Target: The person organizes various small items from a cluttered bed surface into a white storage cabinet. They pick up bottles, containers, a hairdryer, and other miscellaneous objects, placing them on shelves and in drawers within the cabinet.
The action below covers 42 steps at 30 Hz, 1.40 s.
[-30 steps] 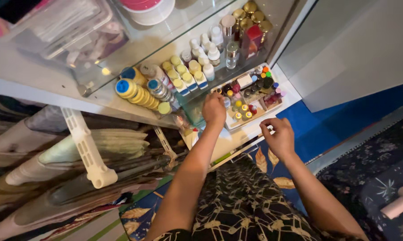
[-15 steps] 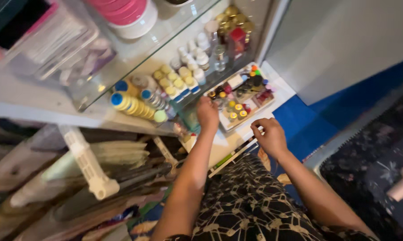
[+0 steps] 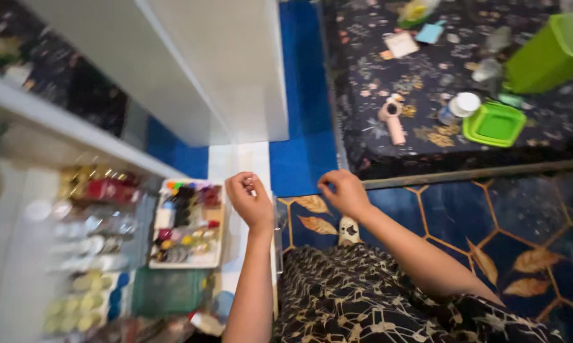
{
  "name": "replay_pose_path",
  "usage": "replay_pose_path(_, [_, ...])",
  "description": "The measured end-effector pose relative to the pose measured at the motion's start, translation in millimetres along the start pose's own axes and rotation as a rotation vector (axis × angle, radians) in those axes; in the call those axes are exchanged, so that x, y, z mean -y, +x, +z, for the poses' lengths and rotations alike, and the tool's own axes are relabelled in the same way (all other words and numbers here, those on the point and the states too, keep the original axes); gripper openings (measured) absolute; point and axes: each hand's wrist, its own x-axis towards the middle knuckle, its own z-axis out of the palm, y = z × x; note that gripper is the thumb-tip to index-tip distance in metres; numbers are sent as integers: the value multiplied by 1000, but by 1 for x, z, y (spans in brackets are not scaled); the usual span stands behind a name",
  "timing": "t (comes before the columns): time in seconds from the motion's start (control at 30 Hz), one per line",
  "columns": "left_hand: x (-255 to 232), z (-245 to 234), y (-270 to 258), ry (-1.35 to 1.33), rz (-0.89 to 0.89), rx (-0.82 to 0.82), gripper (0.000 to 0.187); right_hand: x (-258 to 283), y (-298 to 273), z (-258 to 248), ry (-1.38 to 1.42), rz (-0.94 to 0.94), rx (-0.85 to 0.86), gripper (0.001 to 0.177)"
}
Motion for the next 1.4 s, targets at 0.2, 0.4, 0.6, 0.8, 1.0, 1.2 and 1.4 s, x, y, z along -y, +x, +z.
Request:
replay_pose_path(0.2, [-36,126,-28,-25,76,247,8,-110,-30,-87,-134,233,-189,9])
replay_pose_path(0.4, [-53,288,-46,-15,84,325,7,-248,-43,-165,-124,450,-228,12])
replay_pose_path(0.6, [-53,440,-76,-12,-62,429,8,-388,-56,-241,-154,606,-94,14])
replay_pose_path(0.8, [-29,526,-87,70,-65,447,9,-516,3,-293,-328,581,-124,18])
replay_pose_path(1.0, [11,586,-80,113,-112,540,9,-634,124,-284,-383,568,-41,41])
replay_pose_path(1.2, [34,635,-67,125,-217,643,10,-716,201,-218,-456,655,233,51])
replay_pose_path(1.4, [49,672,-47,186,-249,713,10,-730,215,-202,-381,802,341,46])
